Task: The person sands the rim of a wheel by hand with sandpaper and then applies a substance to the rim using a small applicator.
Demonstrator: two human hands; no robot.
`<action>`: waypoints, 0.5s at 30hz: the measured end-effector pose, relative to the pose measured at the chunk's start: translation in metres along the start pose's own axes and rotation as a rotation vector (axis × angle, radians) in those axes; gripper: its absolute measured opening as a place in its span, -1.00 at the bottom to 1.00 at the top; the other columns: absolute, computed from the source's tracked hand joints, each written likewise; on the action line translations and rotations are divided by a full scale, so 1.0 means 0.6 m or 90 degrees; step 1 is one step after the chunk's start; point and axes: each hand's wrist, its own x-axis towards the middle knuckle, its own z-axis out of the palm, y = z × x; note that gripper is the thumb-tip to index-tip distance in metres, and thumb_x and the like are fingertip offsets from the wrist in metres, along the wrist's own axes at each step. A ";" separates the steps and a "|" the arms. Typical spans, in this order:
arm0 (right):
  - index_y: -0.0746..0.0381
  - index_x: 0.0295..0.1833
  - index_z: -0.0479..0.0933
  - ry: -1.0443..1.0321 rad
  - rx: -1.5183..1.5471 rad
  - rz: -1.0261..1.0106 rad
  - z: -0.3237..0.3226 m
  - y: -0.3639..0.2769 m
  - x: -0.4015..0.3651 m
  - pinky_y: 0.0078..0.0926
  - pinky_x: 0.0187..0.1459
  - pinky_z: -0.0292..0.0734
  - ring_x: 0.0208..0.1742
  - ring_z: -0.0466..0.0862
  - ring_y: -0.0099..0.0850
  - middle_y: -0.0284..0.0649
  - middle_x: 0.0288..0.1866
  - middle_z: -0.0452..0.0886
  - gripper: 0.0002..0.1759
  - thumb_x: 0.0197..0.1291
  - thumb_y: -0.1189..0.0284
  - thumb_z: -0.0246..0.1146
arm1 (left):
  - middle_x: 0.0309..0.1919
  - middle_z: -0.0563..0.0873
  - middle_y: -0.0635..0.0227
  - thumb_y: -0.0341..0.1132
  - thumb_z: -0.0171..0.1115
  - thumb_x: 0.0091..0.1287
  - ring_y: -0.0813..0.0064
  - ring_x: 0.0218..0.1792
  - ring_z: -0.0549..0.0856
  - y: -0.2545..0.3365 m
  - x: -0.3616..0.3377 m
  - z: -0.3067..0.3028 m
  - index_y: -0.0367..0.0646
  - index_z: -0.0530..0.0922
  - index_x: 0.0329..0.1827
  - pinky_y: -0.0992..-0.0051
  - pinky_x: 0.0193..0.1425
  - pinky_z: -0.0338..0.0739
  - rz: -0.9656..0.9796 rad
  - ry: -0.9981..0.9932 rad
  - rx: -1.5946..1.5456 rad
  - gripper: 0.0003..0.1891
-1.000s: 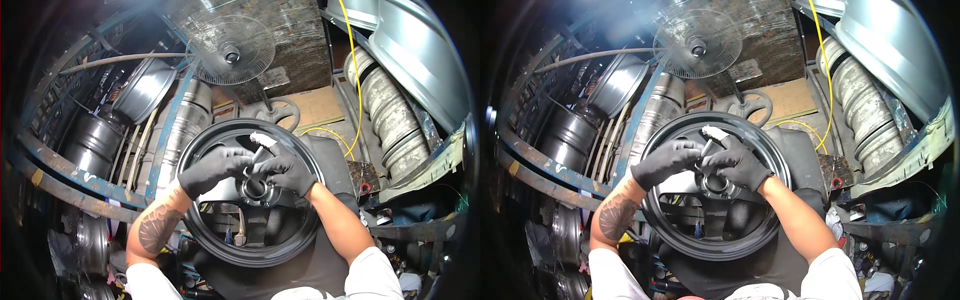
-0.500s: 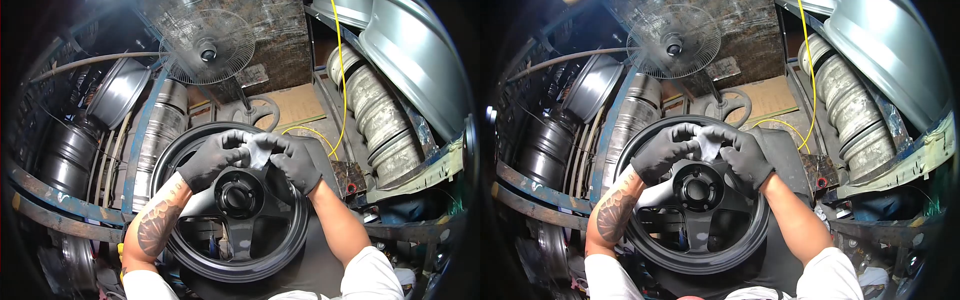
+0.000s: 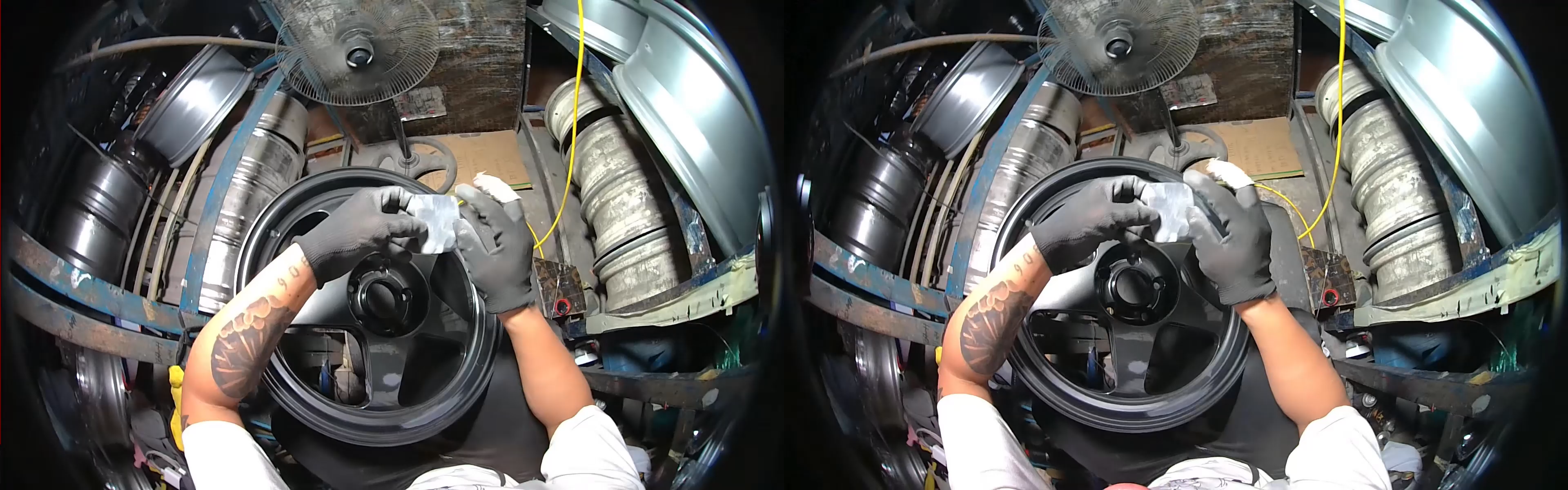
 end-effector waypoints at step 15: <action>0.31 0.09 0.71 -0.001 0.096 0.151 0.003 0.010 -0.001 -0.53 -0.01 0.60 -0.12 0.70 -0.57 -0.23 -0.15 0.79 -0.69 0.51 0.28 0.30 | -0.20 0.69 0.48 -0.29 0.36 0.49 0.75 -0.25 0.66 0.013 -0.002 0.027 -0.22 0.54 0.16 0.65 -0.11 0.61 0.319 0.198 0.281 -0.70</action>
